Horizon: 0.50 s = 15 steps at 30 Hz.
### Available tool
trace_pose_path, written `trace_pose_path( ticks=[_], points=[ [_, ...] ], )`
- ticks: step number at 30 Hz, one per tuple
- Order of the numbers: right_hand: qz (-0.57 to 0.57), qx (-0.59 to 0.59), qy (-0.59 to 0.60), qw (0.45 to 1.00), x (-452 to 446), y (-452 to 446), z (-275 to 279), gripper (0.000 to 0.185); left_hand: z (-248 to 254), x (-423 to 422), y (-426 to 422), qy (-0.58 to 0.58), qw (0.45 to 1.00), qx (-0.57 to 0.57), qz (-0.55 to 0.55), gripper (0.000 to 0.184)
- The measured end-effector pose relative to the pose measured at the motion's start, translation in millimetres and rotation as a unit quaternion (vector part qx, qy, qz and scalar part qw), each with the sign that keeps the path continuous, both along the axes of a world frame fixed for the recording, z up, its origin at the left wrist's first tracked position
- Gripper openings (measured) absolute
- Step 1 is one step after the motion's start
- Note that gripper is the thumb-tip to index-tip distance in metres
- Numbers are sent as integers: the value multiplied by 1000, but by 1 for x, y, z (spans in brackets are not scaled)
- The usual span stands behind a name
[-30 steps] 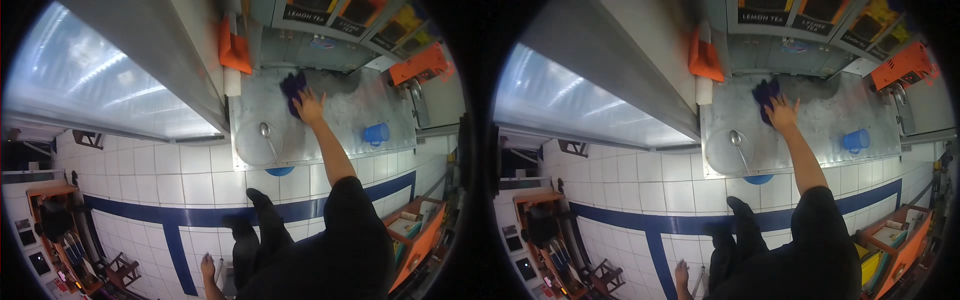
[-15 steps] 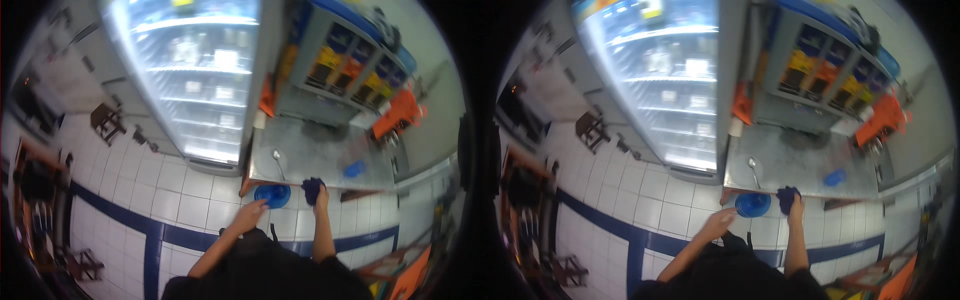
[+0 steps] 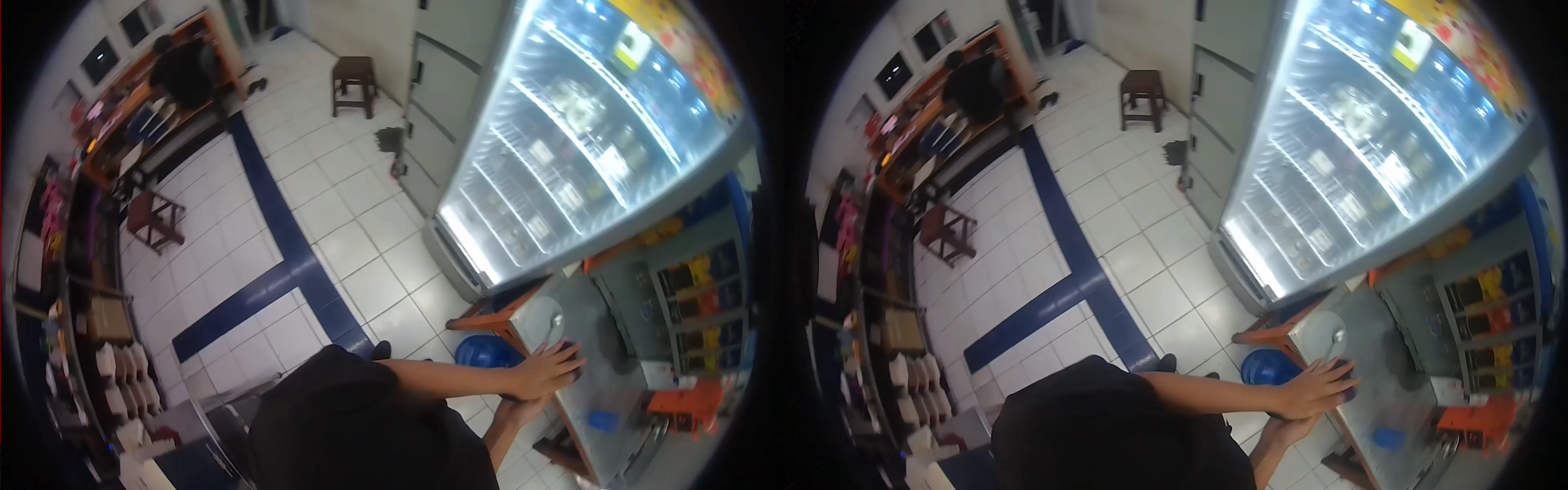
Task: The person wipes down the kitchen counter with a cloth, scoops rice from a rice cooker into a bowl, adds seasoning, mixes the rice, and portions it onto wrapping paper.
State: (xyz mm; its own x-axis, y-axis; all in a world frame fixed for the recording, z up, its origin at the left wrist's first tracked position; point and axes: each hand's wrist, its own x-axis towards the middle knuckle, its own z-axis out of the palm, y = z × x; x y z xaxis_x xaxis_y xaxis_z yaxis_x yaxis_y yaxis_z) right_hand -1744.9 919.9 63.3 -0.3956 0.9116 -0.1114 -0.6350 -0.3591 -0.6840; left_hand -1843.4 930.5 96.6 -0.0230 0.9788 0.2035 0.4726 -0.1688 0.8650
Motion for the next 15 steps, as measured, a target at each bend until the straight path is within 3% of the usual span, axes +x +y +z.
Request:
trace_pose_path(
  ticks=[1,3,4,7,8,9,11,12,14,15],
  points=[
    [-23,53,-68,996,-12,-15,11,62,1,-5,1,3,1000,-6,19,66],
    [-37,21,-66,997,-10,-4,19,58,-2,-1,11,5,999,41,16,65],
    [-42,27,-76,996,-2,8,19,57,-15,19,17,-62,995,69,39,70],
    [-70,71,-140,985,14,54,19,57,-24,43,-2,3,993,94,-72,77],
    [-78,90,-166,979,16,68,19,56,-20,45,-8,-35,990,69,-118,73],
    [-80,111,-195,971,17,81,20,56,-20,40,-4,-38,993,66,-90,73],
    [-86,155,-244,953,14,107,22,55,-25,29,4,-13,975,-107,-195,66],
    [-92,182,-270,941,11,122,24,55,-29,19,3,-14,978,-109,-176,66],
    [-114,246,-316,909,4,153,29,54,-43,-7,-4,-12,978,-172,-115,83],
    [-131,276,-339,890,0,167,32,54,-52,-21,-7,-14,980,-189,-53,75]
  ],
)
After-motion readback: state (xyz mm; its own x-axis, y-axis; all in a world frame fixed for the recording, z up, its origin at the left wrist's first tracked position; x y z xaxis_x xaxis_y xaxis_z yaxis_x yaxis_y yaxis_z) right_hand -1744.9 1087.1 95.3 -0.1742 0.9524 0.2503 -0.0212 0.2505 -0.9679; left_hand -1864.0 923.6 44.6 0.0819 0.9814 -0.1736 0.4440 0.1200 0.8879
